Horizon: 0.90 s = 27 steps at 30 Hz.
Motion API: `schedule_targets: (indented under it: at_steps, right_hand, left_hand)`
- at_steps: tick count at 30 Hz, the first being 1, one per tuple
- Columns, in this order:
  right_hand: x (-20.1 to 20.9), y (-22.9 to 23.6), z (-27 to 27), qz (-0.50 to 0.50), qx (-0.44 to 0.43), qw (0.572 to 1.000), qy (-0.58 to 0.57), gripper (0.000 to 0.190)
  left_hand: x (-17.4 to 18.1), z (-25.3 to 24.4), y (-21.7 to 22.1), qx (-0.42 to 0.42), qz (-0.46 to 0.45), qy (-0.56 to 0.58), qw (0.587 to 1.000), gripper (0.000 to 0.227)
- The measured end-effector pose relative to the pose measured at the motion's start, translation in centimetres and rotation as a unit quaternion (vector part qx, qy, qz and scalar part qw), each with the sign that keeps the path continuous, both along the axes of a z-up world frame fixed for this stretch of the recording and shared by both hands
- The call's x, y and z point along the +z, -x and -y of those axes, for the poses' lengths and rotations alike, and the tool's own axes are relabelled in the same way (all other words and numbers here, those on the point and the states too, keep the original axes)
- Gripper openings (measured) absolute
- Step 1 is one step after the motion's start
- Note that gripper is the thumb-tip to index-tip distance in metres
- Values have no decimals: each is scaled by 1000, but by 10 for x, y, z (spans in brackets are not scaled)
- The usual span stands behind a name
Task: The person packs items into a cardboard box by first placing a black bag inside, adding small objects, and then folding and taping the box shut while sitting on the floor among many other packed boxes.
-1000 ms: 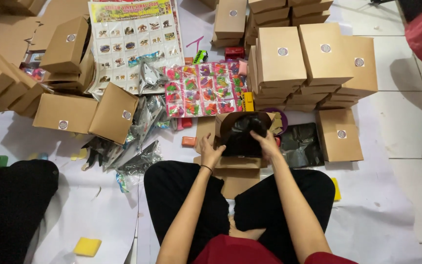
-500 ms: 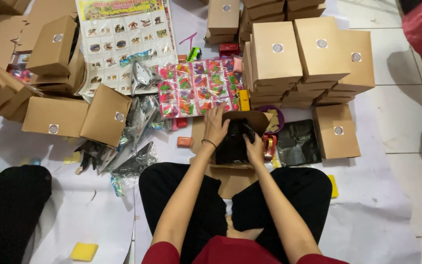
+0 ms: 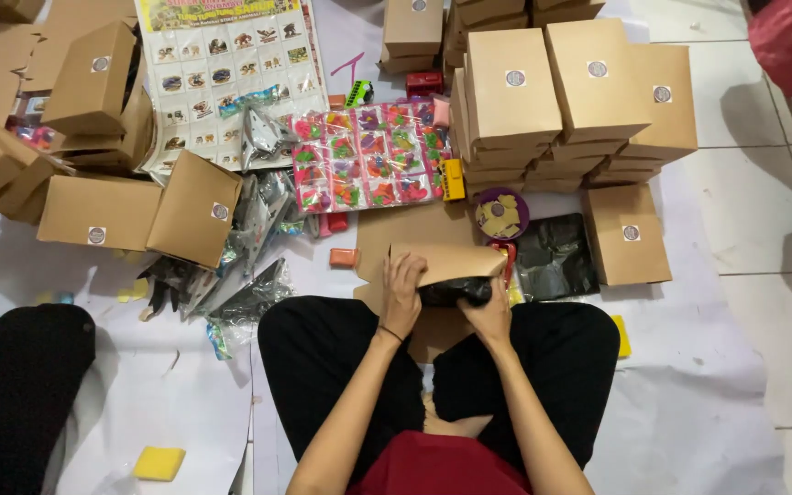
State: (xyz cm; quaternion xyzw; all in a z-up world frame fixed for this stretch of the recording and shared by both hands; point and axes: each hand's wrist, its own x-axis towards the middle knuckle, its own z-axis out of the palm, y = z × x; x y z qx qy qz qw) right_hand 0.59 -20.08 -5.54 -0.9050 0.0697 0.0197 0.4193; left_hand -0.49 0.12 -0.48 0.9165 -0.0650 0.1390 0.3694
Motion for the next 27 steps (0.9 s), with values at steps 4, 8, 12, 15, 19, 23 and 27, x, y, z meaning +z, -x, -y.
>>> schedule_targets:
  at_steps: [4,8,12,15,19,23,27]
  right_hand:
    - [-11,14,10,-62,48,997,-10,99]
    - [-14,19,5,29,81,994,-64,72]
    - [-26,-3,3,88,97,989,-71,80]
    - [-1,-26,-2,-31,104,989,-99,65]
    - [21,-42,-1,-127,117,957,-233,60]
    - [4,-48,10,-192,40,929,-313,76]
    - [14,-26,-5,-149,-66,921,-354,76]
  left_hand:
    - [4,5,14,9,-13,-12,1000,57]
    - [8,6,13,7,-45,5,999,70]
    - [22,1,-7,8,-65,12,998,70]
    - [39,-5,-26,21,-56,35,998,51]
    - [39,-21,-51,32,-41,18,999,42]
    - [41,-27,-62,42,-38,-4,998,41]
    - [34,-19,-65,56,-39,-17,998,35]
